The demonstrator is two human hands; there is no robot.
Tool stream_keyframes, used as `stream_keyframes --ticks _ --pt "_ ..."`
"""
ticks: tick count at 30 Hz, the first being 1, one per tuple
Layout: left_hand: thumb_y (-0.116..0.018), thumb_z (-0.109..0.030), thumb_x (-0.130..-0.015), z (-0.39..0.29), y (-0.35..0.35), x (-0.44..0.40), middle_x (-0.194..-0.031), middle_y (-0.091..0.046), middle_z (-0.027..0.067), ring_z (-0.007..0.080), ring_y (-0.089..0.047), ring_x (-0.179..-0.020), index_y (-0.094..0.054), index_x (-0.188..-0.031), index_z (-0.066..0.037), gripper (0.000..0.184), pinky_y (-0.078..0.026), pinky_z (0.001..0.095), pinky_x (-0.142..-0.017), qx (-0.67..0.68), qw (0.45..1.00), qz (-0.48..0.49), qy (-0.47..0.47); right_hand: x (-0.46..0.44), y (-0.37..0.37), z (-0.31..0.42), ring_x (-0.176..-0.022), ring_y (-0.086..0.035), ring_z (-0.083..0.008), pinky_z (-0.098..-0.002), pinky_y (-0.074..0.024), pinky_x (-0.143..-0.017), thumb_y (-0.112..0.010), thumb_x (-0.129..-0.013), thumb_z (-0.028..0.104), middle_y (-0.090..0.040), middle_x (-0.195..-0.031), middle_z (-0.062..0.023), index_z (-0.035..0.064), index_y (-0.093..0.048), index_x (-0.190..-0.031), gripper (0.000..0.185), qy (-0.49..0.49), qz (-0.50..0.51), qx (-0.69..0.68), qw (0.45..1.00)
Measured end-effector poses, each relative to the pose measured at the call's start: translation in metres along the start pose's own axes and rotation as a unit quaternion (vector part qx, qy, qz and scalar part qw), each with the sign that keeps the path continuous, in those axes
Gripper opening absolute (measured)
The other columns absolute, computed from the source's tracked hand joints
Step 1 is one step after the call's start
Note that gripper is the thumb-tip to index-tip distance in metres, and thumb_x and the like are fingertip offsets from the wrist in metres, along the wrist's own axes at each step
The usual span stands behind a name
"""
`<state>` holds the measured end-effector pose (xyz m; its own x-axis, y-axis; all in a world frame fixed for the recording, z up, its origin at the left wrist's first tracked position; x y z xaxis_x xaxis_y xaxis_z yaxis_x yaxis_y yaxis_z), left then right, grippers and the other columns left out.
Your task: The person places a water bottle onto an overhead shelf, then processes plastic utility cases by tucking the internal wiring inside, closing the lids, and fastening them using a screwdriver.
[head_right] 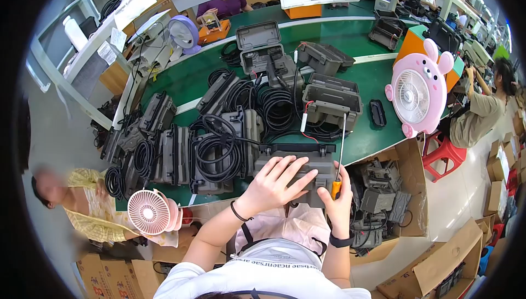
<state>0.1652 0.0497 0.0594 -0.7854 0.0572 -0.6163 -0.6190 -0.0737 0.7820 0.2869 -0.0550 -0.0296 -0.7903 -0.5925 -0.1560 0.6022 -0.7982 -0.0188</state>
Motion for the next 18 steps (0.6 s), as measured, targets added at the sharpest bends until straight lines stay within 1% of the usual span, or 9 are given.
stream_keyframes --ticks 3,6,9,12,13,15,16,18 --pt "-0.07 -0.035 -0.078 0.0 -0.001 0.002 -0.126 -0.059 0.0104 0.0265 -0.06 -0.108 -0.061 -0.127 -0.02 0.052 -0.049 0.0401 -0.091 0.001 1.0 -0.002 0.0 0.001 0.0 0.001 -0.112 -0.058 -0.0213 -0.0328 -0.0462 -0.096 -0.074 -0.076 0.02 -0.057 -0.127 -0.0135 0.0004 -0.041 -0.14 0.075 0.002 0.004 0.004 1.0" --pt "-0.069 -0.035 -0.078 -0.002 -0.004 0.005 -0.126 -0.059 0.0093 0.0263 -0.06 -0.108 -0.061 -0.128 -0.023 0.052 -0.049 0.0403 -0.091 -0.019 1.0 -0.001 0.001 0.002 0.0 0.002 -0.112 -0.058 -0.0214 -0.0331 -0.0463 -0.096 -0.075 -0.075 0.021 -0.057 -0.127 -0.0136 0.0005 -0.041 -0.141 0.076 0.006 0.005 0.007 1.0" --pt "-0.068 -0.037 -0.079 -0.004 -0.006 0.008 -0.128 -0.057 0.0082 0.0254 -0.058 -0.112 -0.061 -0.128 -0.026 0.05 -0.048 0.0405 -0.093 -0.038 0.999 0.01 -0.004 0.0 -0.001 0.0 -0.113 -0.057 -0.0213 -0.0332 -0.0461 -0.096 -0.076 -0.074 0.02 -0.055 -0.129 -0.0136 0.0002 -0.04 -0.141 0.079 0.011 0.014 -0.004 1.0" --pt "-0.068 -0.038 -0.081 -0.004 -0.008 0.011 -0.13 -0.055 0.0064 0.0248 -0.055 -0.117 -0.061 -0.127 -0.027 0.048 -0.045 0.0424 -0.097 -0.025 0.999 0.029 0.011 0.0 -0.001 -0.01 -0.116 -0.055 -0.021 -0.0337 -0.0446 -0.098 -0.078 -0.071 0.02 -0.054 -0.132 -0.0133 -0.0002 -0.039 -0.141 0.083 -0.003 0.033 -0.036 0.999" --pt "-0.068 -0.039 -0.081 -0.001 -0.006 0.011 -0.13 -0.055 0.006 0.0247 -0.055 -0.118 -0.061 -0.127 -0.027 0.049 -0.044 0.0429 -0.099 0.011 0.999 0.032 0.029 0.0 0.0 -0.016 -0.117 -0.055 -0.0209 -0.0339 -0.0439 -0.099 -0.08 -0.07 0.02 -0.053 -0.133 -0.0131 -0.0003 -0.039 -0.141 0.084 -0.01 0.041 -0.048 0.998" --pt "-0.068 -0.04 -0.081 0.009 0.007 0.007 -0.131 -0.054 0.005 0.0246 -0.053 -0.119 -0.061 -0.127 -0.026 0.049 -0.042 0.0441 -0.101 0.081 0.994 0.037 0.065 0.0 0.004 -0.028 -0.118 -0.054 -0.0209 -0.0343 -0.0422 -0.101 -0.082 -0.067 0.021 -0.052 -0.134 -0.0127 -0.0004 -0.039 -0.141 0.088 0.011 0.053 -0.016 0.998" --pt "-0.072 -0.038 -0.079 0.017 0.012 0.008 -0.129 -0.056 0.0037 0.0253 -0.054 -0.119 -0.064 -0.122 -0.024 0.046 -0.041 0.0451 -0.103 0.094 0.991 0.015 0.092 0.0 0.005 -0.033 -0.119 -0.053 -0.0209 -0.0345 -0.0414 -0.102 -0.083 -0.066 0.022 -0.052 -0.134 -0.0125 -0.0004 -0.039 -0.141 0.089 0.022 0.06 0.0 0.998" --pt "-0.075 -0.032 -0.077 0.031 0.027 0.01 -0.124 -0.059 0.003 0.0256 -0.054 -0.118 -0.067 -0.115 -0.021 0.04 -0.042 0.0449 -0.102 0.037 0.994 -0.023 0.096 0.0 0.005 -0.034 -0.119 -0.053 -0.0209 -0.0345 -0.0402 -0.103 -0.085 -0.064 0.025 -0.052 -0.134 -0.0122 -0.0004 -0.04 -0.14 0.092 0.009 0.061 -0.017 0.998"
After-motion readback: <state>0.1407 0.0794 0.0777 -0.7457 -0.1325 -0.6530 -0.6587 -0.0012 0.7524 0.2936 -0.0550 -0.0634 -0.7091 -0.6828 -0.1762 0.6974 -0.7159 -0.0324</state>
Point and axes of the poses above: each hand's wrist, its own x-axis away from the middle knuckle, its own y-axis out of the back of the hand, z = x × y, the point moved 8 cm from there along -x, towards the middle knuckle
